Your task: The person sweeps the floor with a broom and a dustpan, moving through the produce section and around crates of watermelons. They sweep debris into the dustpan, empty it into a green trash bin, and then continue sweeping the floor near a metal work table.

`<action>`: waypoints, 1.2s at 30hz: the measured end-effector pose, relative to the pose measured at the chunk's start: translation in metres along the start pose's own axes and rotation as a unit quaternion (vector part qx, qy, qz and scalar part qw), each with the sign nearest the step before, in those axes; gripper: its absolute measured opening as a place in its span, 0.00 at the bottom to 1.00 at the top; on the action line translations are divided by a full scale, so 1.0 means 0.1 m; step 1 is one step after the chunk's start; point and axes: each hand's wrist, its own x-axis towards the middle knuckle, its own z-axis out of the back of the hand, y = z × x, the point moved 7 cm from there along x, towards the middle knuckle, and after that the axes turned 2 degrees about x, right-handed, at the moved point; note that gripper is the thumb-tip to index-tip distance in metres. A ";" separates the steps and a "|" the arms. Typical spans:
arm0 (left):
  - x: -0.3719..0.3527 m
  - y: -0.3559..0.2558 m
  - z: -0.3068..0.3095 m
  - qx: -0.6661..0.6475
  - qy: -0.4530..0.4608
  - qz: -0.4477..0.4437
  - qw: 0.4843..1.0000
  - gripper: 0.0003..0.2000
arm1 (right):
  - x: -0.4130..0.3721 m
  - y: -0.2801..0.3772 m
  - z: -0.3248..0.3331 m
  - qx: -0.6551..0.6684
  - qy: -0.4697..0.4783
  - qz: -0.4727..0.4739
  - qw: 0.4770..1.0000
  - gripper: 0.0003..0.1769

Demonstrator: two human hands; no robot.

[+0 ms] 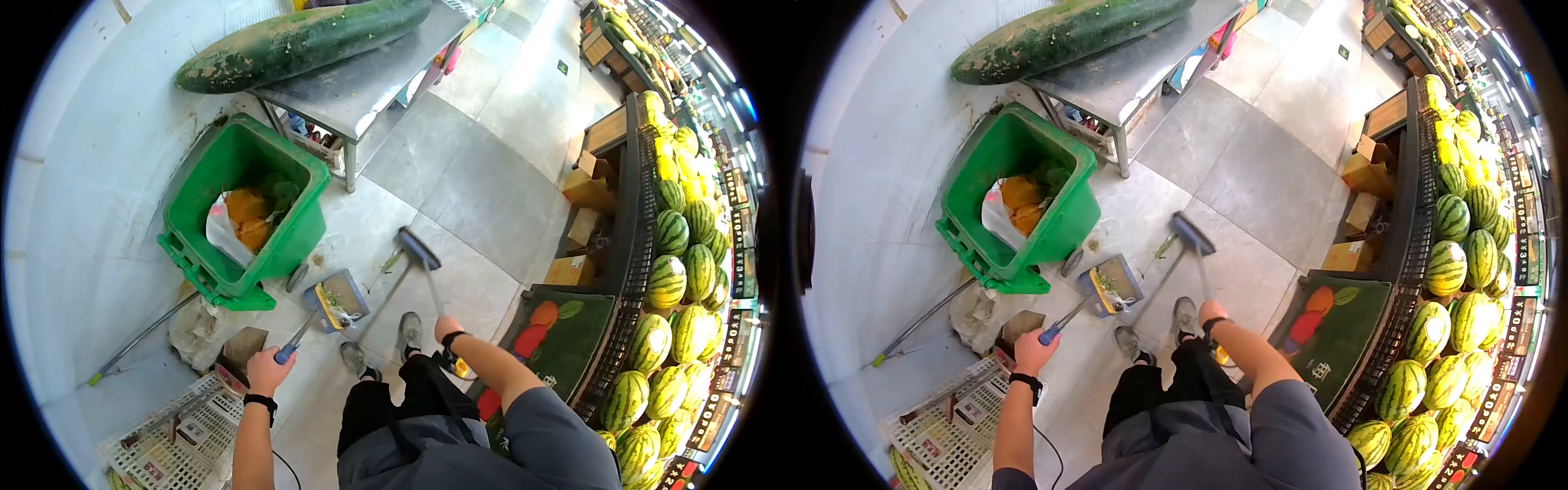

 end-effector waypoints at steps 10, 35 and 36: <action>-0.03 -0.02 -0.01 -0.002 -0.004 -0.003 1.000 0.22 | -1.27 0.25 -0.45 0.004 0.109 0.188 0.976 0.15; -0.06 0.00 0.08 -0.032 0.034 0.006 0.999 0.23 | -1.28 0.54 -0.64 -0.016 0.107 0.142 0.984 0.13; -0.06 0.00 0.11 -0.032 0.039 0.007 0.999 0.23 | -1.25 0.53 -0.60 0.001 0.130 0.138 0.982 0.13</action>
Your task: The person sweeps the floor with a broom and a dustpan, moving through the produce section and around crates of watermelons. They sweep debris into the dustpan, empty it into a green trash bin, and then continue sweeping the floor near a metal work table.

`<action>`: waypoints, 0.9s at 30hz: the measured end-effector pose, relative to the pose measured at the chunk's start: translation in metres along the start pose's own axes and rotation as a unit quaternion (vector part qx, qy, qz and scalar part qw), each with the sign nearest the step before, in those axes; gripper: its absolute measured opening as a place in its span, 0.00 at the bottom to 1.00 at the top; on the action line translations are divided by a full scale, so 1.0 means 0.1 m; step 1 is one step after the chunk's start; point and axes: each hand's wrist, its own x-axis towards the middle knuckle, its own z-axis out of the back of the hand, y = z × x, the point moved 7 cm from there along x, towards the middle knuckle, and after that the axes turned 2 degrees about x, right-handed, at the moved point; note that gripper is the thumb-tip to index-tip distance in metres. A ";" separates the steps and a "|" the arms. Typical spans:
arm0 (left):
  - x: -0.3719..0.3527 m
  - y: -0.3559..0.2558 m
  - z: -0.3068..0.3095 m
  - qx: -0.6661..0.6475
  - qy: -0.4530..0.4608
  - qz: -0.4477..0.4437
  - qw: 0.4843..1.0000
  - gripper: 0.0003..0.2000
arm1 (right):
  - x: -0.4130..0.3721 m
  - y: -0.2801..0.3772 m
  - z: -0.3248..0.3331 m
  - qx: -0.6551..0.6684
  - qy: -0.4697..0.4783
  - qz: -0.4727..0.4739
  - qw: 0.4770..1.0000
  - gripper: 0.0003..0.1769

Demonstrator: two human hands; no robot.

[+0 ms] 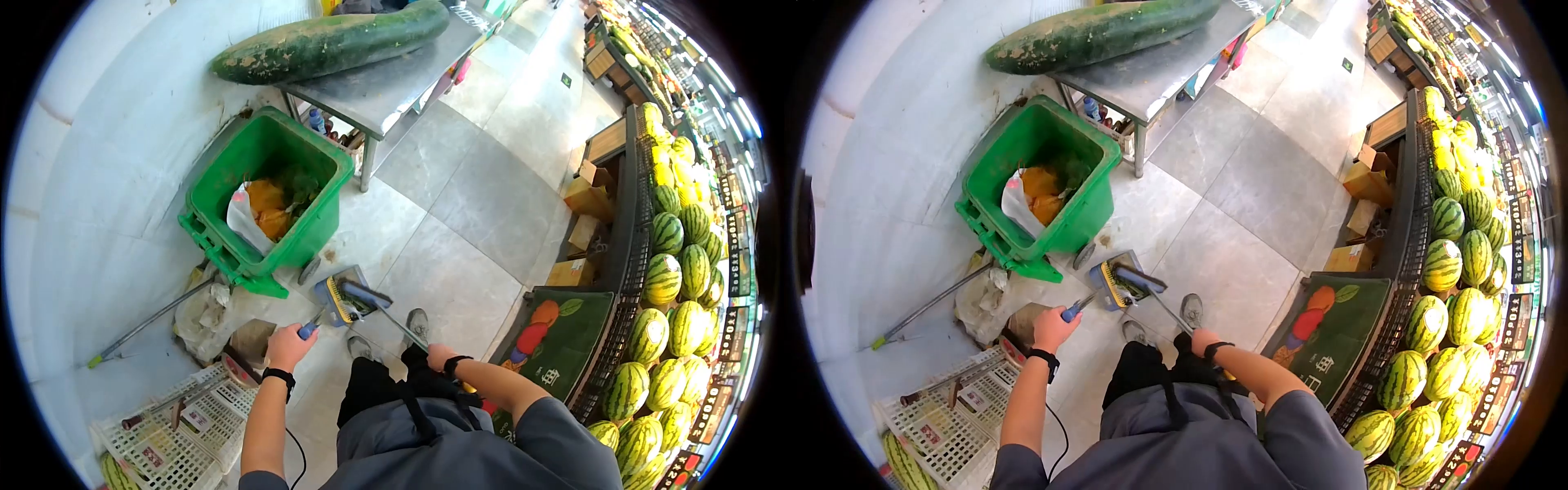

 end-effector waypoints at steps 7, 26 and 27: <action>0.07 0.19 -0.28 -0.077 0.078 -0.019 0.994 0.24 | -0.55 -0.79 0.59 0.128 0.018 -0.024 0.991 0.16; -0.60 -1.57 -0.40 -0.112 -0.134 0.091 0.980 0.20 | 0.01 -4.25 0.21 0.163 0.028 -0.173 0.971 0.24; -0.55 -1.87 -0.31 -0.108 -0.136 0.083 0.981 0.20 | 0.01 -4.35 0.23 0.188 0.021 -0.195 0.962 0.21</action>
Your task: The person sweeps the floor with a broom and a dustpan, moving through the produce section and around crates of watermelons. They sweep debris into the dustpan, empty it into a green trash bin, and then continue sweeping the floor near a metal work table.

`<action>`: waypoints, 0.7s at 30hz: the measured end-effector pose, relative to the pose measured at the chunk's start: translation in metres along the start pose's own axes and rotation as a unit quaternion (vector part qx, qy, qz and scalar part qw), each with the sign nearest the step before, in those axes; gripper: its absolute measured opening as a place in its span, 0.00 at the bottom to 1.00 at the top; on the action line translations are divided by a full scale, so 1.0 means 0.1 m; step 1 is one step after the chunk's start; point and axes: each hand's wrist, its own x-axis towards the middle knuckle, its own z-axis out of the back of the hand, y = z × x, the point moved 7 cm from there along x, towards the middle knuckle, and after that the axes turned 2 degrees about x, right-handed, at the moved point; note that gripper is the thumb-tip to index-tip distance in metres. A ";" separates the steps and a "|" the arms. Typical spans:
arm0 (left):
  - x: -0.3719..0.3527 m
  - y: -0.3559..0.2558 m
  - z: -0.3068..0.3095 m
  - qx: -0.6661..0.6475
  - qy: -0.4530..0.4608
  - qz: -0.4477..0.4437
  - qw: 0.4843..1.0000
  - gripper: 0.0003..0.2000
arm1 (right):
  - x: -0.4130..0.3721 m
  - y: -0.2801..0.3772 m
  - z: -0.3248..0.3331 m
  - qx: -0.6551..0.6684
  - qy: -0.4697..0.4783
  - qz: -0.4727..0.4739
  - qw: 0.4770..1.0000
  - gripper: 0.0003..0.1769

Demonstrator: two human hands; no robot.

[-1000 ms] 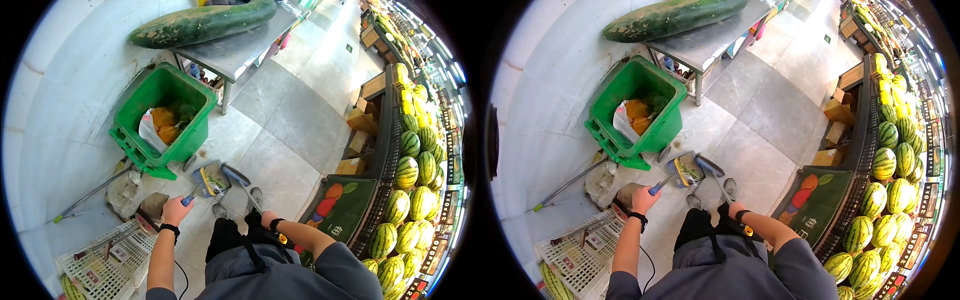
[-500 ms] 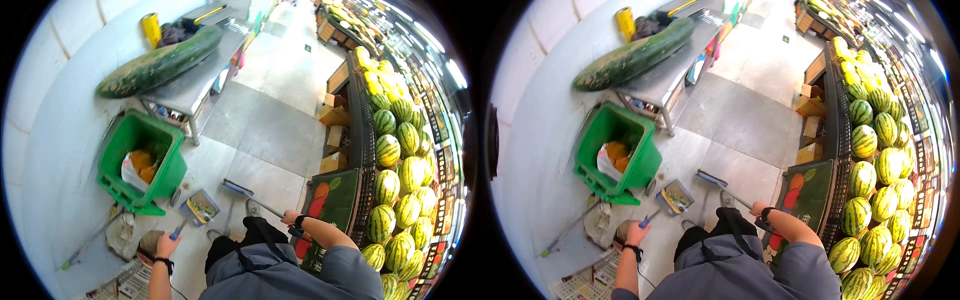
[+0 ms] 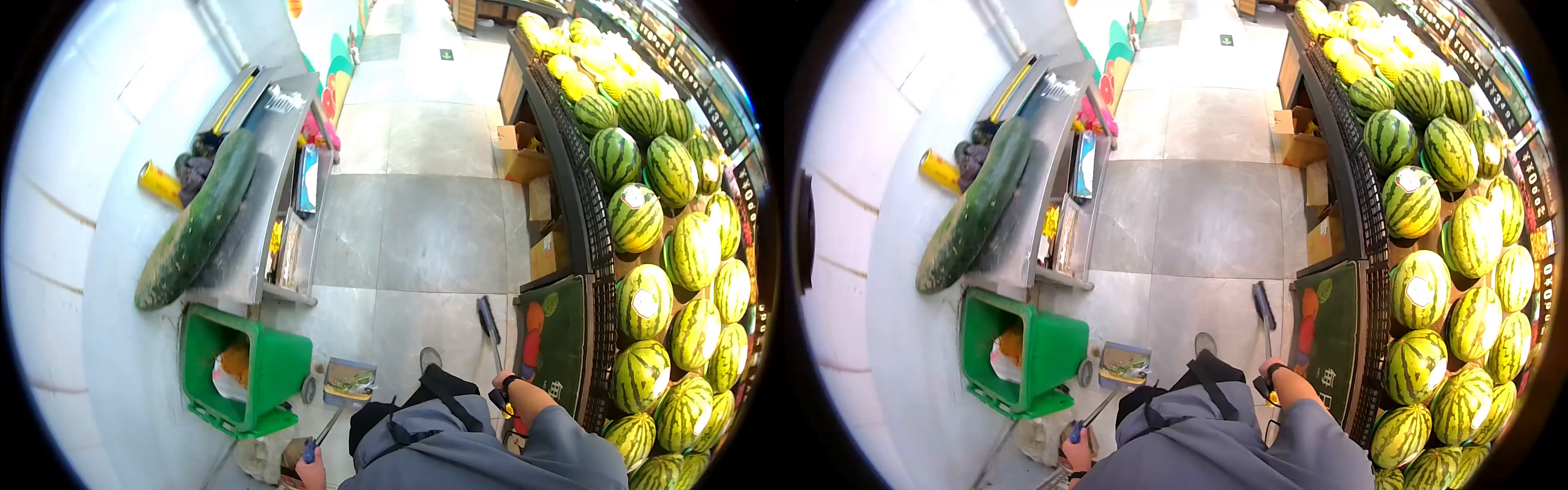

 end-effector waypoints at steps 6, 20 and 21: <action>0.44 -1.01 -0.31 -0.016 -0.042 0.019 0.999 0.22 | -0.06 -0.23 0.50 0.174 -0.028 -0.065 0.982 0.19; 2.31 -2.61 -1.66 -0.090 -0.044 0.030 0.995 0.20 | 0.11 -0.04 2.65 0.228 -0.077 -0.107 0.965 0.28; 2.39 -2.76 -1.68 -0.074 -0.032 0.037 0.996 0.19 | 0.22 0.02 2.88 0.225 -0.069 -0.084 0.968 0.29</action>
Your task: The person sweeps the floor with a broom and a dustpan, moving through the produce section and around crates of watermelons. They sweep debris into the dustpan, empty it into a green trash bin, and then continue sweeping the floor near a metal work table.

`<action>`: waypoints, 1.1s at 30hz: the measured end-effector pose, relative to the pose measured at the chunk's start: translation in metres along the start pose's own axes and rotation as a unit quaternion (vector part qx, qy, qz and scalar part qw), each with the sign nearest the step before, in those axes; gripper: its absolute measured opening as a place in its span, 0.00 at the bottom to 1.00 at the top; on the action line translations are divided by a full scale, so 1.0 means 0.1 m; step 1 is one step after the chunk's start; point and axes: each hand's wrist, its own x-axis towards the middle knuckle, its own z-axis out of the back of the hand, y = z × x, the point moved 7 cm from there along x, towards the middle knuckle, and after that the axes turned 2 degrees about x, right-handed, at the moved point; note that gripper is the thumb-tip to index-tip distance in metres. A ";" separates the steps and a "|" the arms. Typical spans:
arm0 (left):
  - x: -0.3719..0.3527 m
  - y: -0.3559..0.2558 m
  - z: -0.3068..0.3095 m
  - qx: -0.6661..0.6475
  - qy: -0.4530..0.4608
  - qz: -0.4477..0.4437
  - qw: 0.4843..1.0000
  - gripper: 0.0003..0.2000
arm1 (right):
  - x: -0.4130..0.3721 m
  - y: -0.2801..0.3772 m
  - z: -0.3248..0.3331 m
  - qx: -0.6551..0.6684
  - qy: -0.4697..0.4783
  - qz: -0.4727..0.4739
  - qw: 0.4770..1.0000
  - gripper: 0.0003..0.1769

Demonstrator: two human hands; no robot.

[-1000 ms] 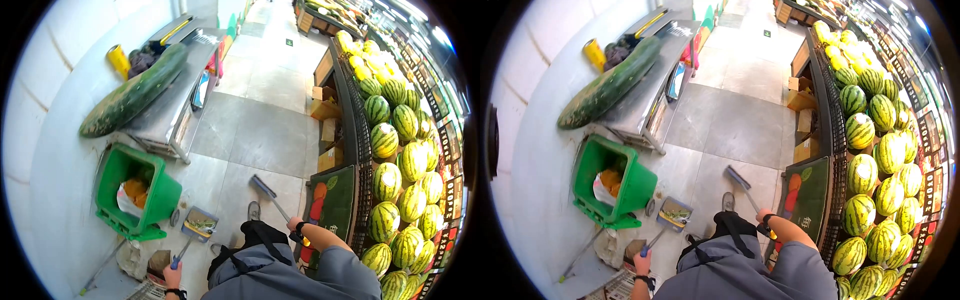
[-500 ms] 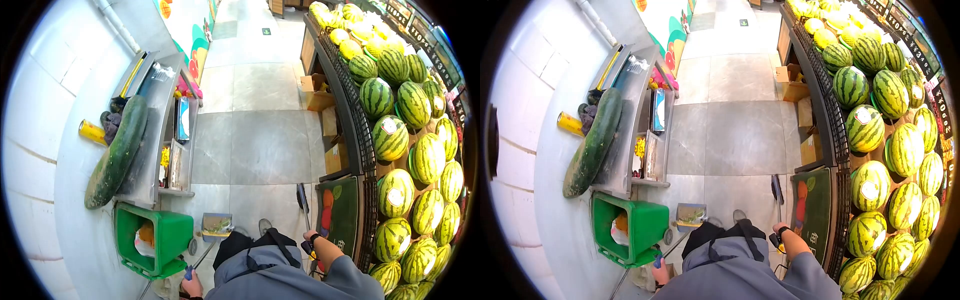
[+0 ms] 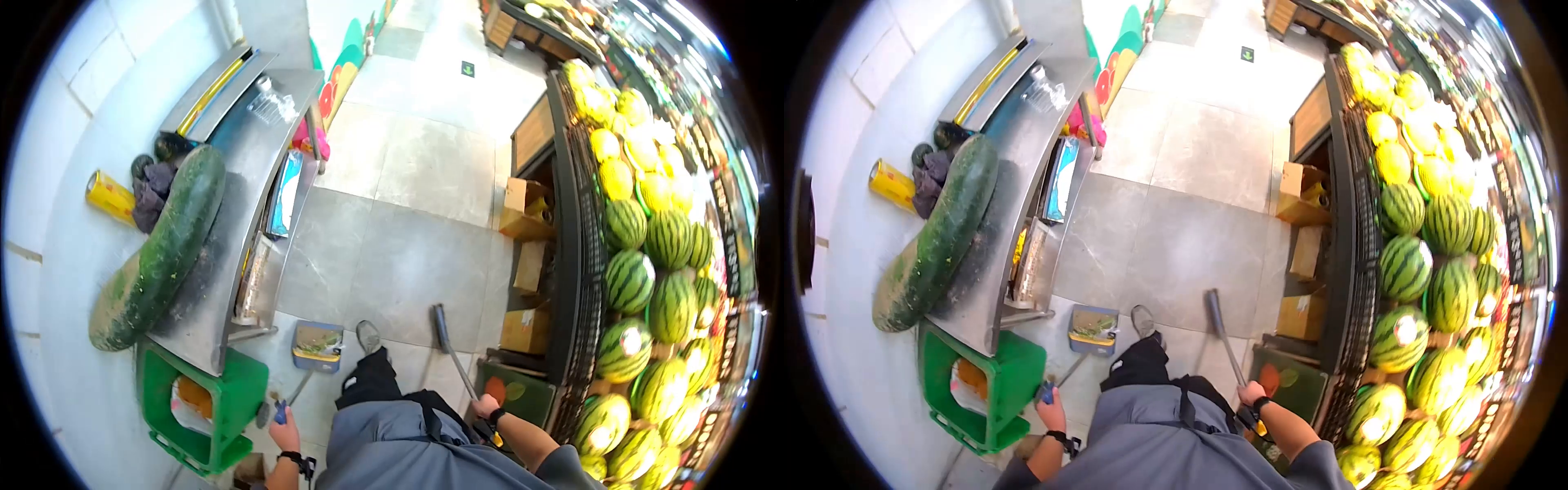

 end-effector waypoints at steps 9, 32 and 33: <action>0.55 -0.09 -0.12 -0.006 -0.038 0.080 0.996 0.19 | 0.46 3.15 1.80 -0.200 0.010 0.137 0.970 0.22; 0.39 -1.03 -0.56 0.051 -0.083 0.361 0.927 0.21 | 1.65 8.50 1.00 -0.569 -0.059 0.429 0.699 0.14; 0.38 -0.97 -0.56 0.054 -0.075 0.364 0.927 0.21 | 1.47 8.47 0.94 -0.570 -0.050 0.432 0.698 0.14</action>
